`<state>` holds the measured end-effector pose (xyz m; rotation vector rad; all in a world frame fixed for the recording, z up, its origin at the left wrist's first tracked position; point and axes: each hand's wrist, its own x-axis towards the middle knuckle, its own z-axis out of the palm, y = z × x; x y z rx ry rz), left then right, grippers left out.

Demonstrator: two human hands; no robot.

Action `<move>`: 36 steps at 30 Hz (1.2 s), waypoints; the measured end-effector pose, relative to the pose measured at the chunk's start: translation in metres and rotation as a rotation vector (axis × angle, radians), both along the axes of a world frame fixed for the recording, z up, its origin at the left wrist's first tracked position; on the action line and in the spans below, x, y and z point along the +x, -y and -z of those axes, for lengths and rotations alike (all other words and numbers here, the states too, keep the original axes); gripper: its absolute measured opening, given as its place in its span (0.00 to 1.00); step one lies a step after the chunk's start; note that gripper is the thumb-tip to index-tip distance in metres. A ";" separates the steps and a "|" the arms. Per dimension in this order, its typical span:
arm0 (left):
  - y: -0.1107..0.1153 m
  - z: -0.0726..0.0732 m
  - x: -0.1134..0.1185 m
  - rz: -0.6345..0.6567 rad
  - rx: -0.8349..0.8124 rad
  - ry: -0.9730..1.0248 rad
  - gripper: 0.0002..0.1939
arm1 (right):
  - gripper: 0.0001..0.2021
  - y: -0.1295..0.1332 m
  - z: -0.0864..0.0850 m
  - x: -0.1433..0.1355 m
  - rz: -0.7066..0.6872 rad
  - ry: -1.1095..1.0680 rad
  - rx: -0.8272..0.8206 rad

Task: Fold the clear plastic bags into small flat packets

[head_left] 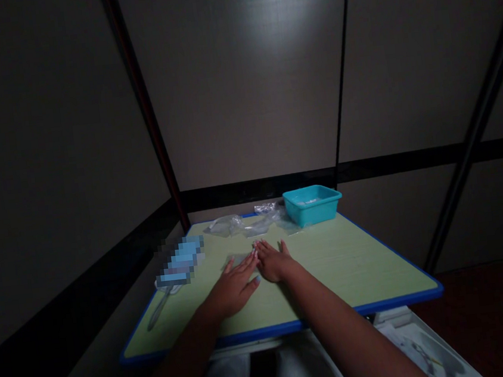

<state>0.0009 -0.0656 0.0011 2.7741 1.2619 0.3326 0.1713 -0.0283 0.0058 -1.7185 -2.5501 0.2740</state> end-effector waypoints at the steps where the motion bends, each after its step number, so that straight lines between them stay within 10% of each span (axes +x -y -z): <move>1: 0.000 0.001 0.001 -0.017 -0.006 -0.008 0.27 | 0.28 0.000 0.000 0.000 0.003 -0.002 0.001; 17: -0.008 0.021 0.001 -0.576 0.083 -0.065 0.38 | 0.30 0.000 -0.003 -0.002 0.012 0.027 -0.039; 27: -0.011 0.000 0.010 -0.217 -0.018 0.019 0.30 | 0.35 0.002 -0.005 -0.002 -0.002 0.056 -0.045; 36: -0.031 0.002 0.008 -0.370 -0.137 0.009 0.33 | 0.35 0.007 -0.007 -0.003 0.022 0.033 -0.022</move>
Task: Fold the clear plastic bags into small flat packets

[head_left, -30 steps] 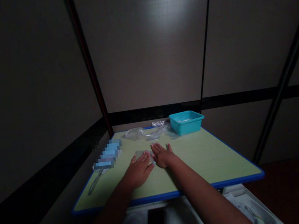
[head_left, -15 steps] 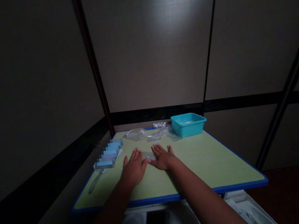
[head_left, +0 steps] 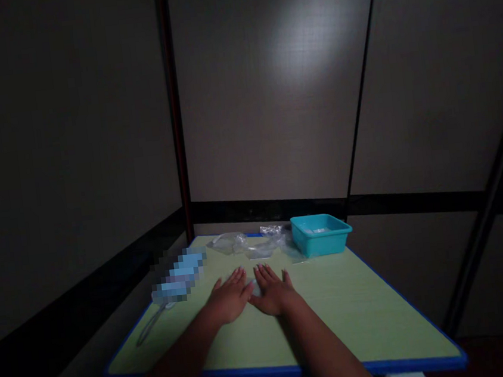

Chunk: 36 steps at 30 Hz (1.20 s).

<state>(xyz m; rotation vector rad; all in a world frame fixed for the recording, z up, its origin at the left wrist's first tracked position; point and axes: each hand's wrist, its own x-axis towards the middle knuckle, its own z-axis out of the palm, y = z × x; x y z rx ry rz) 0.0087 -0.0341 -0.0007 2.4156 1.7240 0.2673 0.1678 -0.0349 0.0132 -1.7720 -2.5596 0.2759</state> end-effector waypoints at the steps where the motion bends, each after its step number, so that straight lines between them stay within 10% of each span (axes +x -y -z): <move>1: -0.001 0.001 -0.003 -0.026 0.003 0.000 0.33 | 0.36 0.001 -0.001 0.000 0.003 0.001 -0.006; 12: -0.006 0.006 -0.013 -0.171 0.015 -0.057 0.36 | 0.39 -0.003 -0.004 -0.001 -0.039 0.034 -0.058; 26: -0.048 -0.012 0.009 0.089 0.134 -0.048 0.31 | 0.31 -0.036 -0.018 0.078 -0.210 -0.187 -0.049; 36: -0.035 -0.009 0.004 0.344 0.152 -0.020 0.27 | 0.23 -0.029 -0.027 0.090 -0.305 -0.268 0.080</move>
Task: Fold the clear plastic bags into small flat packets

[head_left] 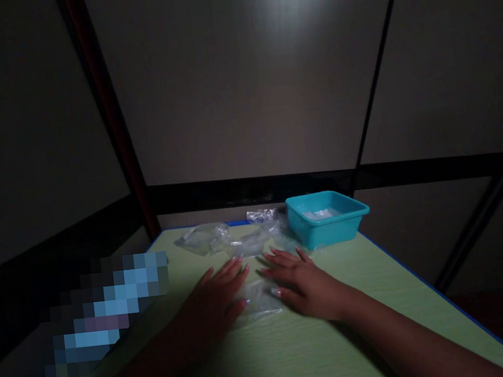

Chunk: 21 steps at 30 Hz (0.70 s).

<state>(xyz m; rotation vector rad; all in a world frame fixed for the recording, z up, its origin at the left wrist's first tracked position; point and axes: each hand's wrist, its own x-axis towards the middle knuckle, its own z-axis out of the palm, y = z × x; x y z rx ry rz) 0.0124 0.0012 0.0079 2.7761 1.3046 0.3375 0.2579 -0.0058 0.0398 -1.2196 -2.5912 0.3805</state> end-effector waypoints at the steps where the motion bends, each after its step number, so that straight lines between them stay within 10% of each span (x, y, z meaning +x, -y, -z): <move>1: 0.002 0.002 0.000 0.007 -0.017 -0.009 0.28 | 0.25 0.001 0.002 -0.003 -0.013 0.013 -0.005; 8: 0.011 0.006 0.003 -0.075 -0.126 0.047 0.29 | 0.28 0.002 0.007 -0.009 -0.039 0.026 -0.042; 21: -0.020 0.013 0.004 -0.145 -0.450 1.121 0.42 | 0.26 0.035 -0.011 -0.036 -0.308 0.014 -0.156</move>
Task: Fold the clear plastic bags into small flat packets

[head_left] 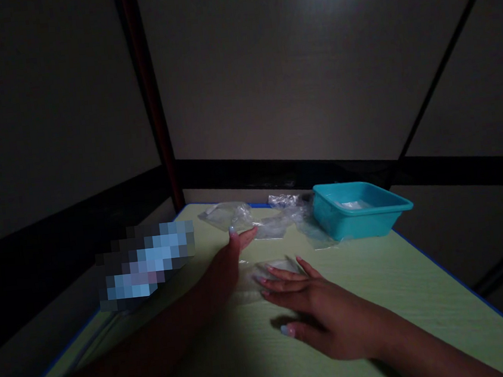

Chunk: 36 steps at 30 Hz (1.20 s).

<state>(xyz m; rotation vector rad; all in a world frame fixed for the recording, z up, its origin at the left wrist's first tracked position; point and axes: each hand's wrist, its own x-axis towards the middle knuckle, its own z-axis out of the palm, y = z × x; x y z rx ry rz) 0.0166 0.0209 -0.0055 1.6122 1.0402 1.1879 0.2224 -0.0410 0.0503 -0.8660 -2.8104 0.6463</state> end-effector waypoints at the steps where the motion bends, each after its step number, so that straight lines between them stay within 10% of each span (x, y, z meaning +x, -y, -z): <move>1: -0.002 0.002 0.000 0.010 -0.004 0.004 0.43 | 0.27 0.000 0.001 0.000 -0.001 0.003 -0.003; 36: -0.002 -0.004 0.001 -0.181 -0.055 -0.086 0.39 | 0.27 0.000 0.009 -0.004 -0.052 -0.017 0.017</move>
